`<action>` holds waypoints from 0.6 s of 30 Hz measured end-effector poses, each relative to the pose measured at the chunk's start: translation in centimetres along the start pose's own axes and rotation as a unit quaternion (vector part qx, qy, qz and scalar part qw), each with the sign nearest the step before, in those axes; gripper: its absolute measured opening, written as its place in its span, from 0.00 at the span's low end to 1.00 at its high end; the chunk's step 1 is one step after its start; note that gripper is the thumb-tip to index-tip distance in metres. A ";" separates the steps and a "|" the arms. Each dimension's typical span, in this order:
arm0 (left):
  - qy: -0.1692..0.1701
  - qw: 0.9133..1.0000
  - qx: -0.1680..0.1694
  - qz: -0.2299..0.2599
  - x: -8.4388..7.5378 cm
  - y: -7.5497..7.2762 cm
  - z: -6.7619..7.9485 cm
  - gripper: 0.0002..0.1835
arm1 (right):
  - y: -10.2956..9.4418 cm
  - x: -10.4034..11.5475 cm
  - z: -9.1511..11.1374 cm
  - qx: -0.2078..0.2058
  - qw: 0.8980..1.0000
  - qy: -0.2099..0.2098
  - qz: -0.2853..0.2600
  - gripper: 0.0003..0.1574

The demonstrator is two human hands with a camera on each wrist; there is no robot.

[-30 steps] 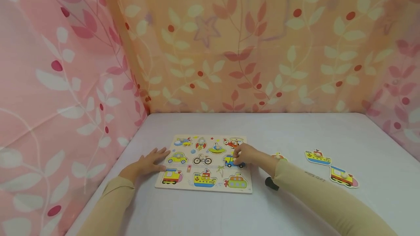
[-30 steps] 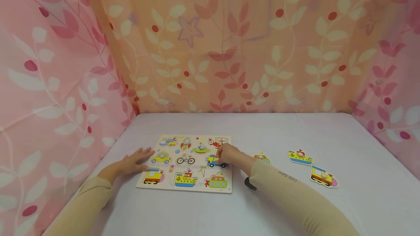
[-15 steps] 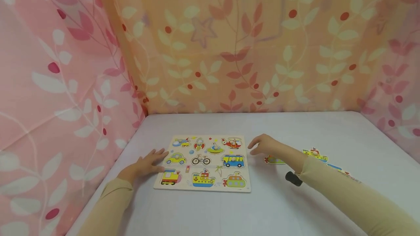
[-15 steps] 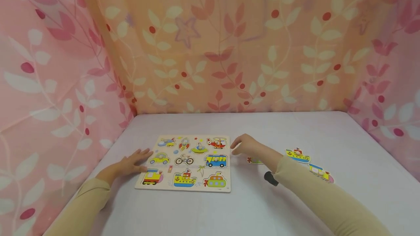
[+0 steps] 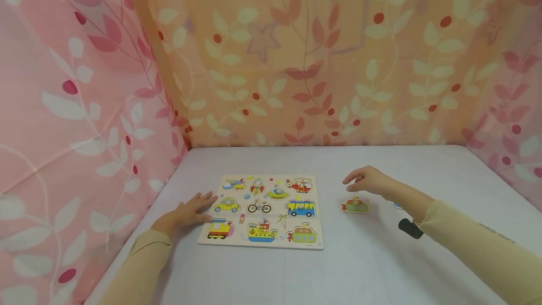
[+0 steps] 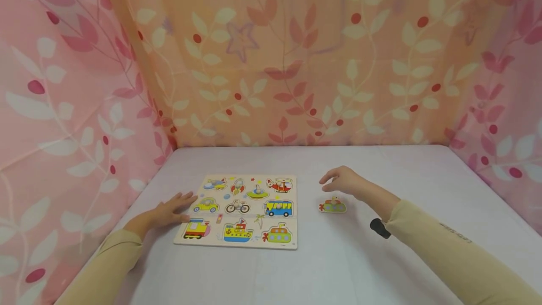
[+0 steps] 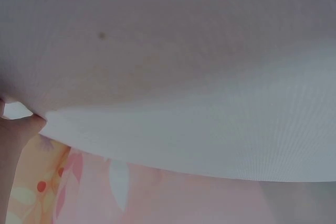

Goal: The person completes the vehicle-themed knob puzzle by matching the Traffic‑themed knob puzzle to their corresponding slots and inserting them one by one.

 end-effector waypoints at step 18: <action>-0.016 1.000 0.006 -0.001 0.3 0.1 -0.3 0.44 | -4.2 -3.9 1.0 0.016 0.999 -0.017 0.041 0.23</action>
Point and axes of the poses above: each hand's wrist, its own z-axis away from the middle knuckle, its own y-axis out of the palm, x = y × z, the point moved 5 cm from there along -z, towards the middle knuckle, and after that the axes turned 7 degrees about y, right-handed, at the moved point
